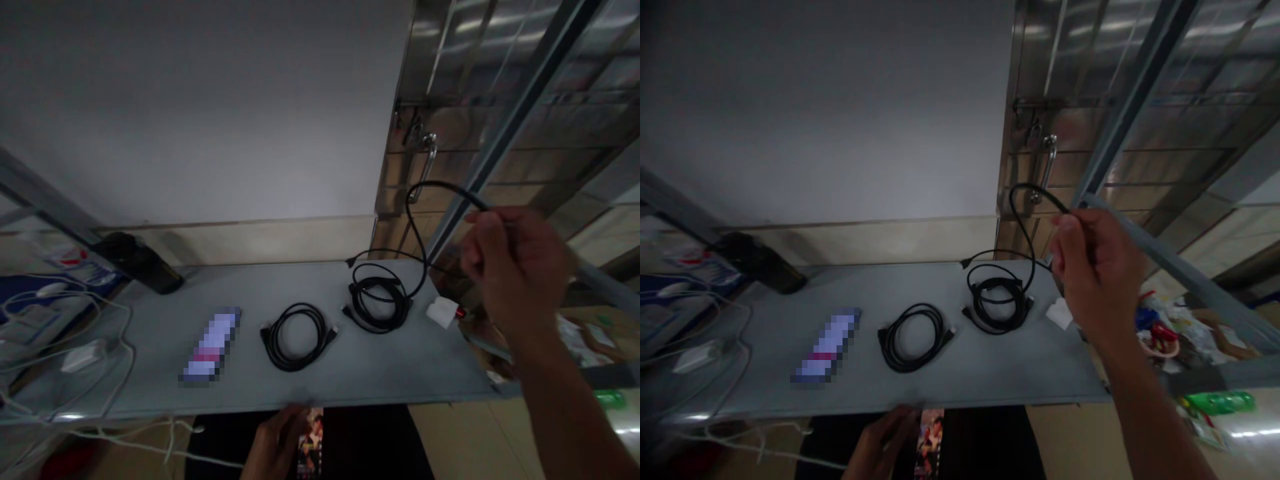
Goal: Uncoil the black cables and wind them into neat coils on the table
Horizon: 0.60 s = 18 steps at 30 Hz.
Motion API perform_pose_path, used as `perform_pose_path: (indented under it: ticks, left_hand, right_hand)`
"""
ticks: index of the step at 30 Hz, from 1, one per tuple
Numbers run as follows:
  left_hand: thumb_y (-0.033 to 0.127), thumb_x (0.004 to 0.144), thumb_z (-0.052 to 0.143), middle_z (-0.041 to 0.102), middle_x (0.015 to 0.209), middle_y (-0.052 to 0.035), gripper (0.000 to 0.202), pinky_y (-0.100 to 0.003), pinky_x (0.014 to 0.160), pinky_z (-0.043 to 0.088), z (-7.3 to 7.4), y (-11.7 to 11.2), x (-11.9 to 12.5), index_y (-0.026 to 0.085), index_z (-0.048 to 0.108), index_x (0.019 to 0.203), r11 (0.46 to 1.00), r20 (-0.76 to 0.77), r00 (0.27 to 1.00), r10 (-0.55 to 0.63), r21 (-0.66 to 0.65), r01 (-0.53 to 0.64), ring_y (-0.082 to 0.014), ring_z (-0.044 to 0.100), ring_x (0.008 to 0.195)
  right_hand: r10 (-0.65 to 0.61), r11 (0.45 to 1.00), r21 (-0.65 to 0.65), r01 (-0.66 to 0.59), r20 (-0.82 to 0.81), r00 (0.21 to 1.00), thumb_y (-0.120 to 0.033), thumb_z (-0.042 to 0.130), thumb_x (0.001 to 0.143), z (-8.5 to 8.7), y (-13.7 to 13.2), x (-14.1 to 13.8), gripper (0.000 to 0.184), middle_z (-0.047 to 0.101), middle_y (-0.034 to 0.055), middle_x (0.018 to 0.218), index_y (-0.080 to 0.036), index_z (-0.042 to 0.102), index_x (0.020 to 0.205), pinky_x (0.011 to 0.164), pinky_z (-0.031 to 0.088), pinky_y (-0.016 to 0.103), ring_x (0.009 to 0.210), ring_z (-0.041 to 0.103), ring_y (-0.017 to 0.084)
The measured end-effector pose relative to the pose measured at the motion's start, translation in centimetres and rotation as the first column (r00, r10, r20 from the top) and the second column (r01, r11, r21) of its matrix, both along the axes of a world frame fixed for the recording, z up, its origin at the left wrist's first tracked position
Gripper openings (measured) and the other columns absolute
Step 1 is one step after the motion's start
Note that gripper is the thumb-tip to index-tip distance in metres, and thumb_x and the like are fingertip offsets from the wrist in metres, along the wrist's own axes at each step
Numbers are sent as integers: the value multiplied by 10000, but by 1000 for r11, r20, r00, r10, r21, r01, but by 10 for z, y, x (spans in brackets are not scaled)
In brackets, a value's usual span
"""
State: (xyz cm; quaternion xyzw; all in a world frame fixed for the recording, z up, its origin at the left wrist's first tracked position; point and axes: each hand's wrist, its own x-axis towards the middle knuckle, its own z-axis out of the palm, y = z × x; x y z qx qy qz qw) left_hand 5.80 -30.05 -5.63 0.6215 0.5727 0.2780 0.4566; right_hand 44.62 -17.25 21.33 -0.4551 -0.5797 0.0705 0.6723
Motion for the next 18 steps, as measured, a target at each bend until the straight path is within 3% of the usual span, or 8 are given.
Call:
perform_pose_path:
  ticks: [3, 5, 9, 13, 18]
  left_hand:
    - [717, 1065, 620, 882, 1126, -102, 543, -340, 963, 671, 19, 9, 15, 249, 844, 1224, 1000, 89, 996, -3, 6, 2, -298, 843, 1068]
    - [724, 1071, 607, 875, 1117, -106, 578, -356, 980, 670, 35, 16, 25, 242, 799, 1328, 1000, 162, 987, -8, 21, 4, -296, 842, 1074]
    - [761, 1062, 594, 842, 1278, -158, 690, -460, 1090, 652, 56, 27, 51, 250, 672, 1518, 998, 308, 950, -41, 53, 26, -334, 805, 1251]
    - [760, 1043, 645, 737, 1529, -199, 756, -540, 1138, 639, 47, 24, 77, 296, 557, 1634, 997, 518, 855, -27, -43, 57, -373, 725, 1424]
    - [815, 992, 687, 739, 1516, -221, 815, -591, 1091, 659, 25, 8, 90, 288, 596, 1606, 971, 685, 716, 135, -234, 41, -416, 750, 1375]
  right_hand:
    - [-46, 997, 66, 49, -40, 998, -507, 717, 1149, 50, -18, -8, 248, 460, -12, 724, -280, 710, 1052, 446, 259, 350, 556, 392, 166]
    - [-89, 990, 110, 91, -21, 996, -505, 712, 1149, 73, -30, -14, 247, 424, -11, 715, -303, 713, 1007, 460, 242, 372, 567, 365, 177]
    - [-61, 992, 111, 62, -15, 998, -469, 712, 1151, 89, -54, -26, 238, 452, -22, 692, -285, 727, 1002, 427, 237, 342, 533, 390, 145]
    - [102, 995, -12, -103, -71, 992, -464, 730, 1144, 67, -79, -33, 227, 456, -52, 649, -255, 742, 1057, 338, 242, 278, 425, 403, 110]
    - [228, 942, -215, -260, -162, 960, -505, 691, 1157, 5, -104, -47, 269, 524, -59, 656, -240, 733, 1136, 355, 313, 193, 427, 438, 85]
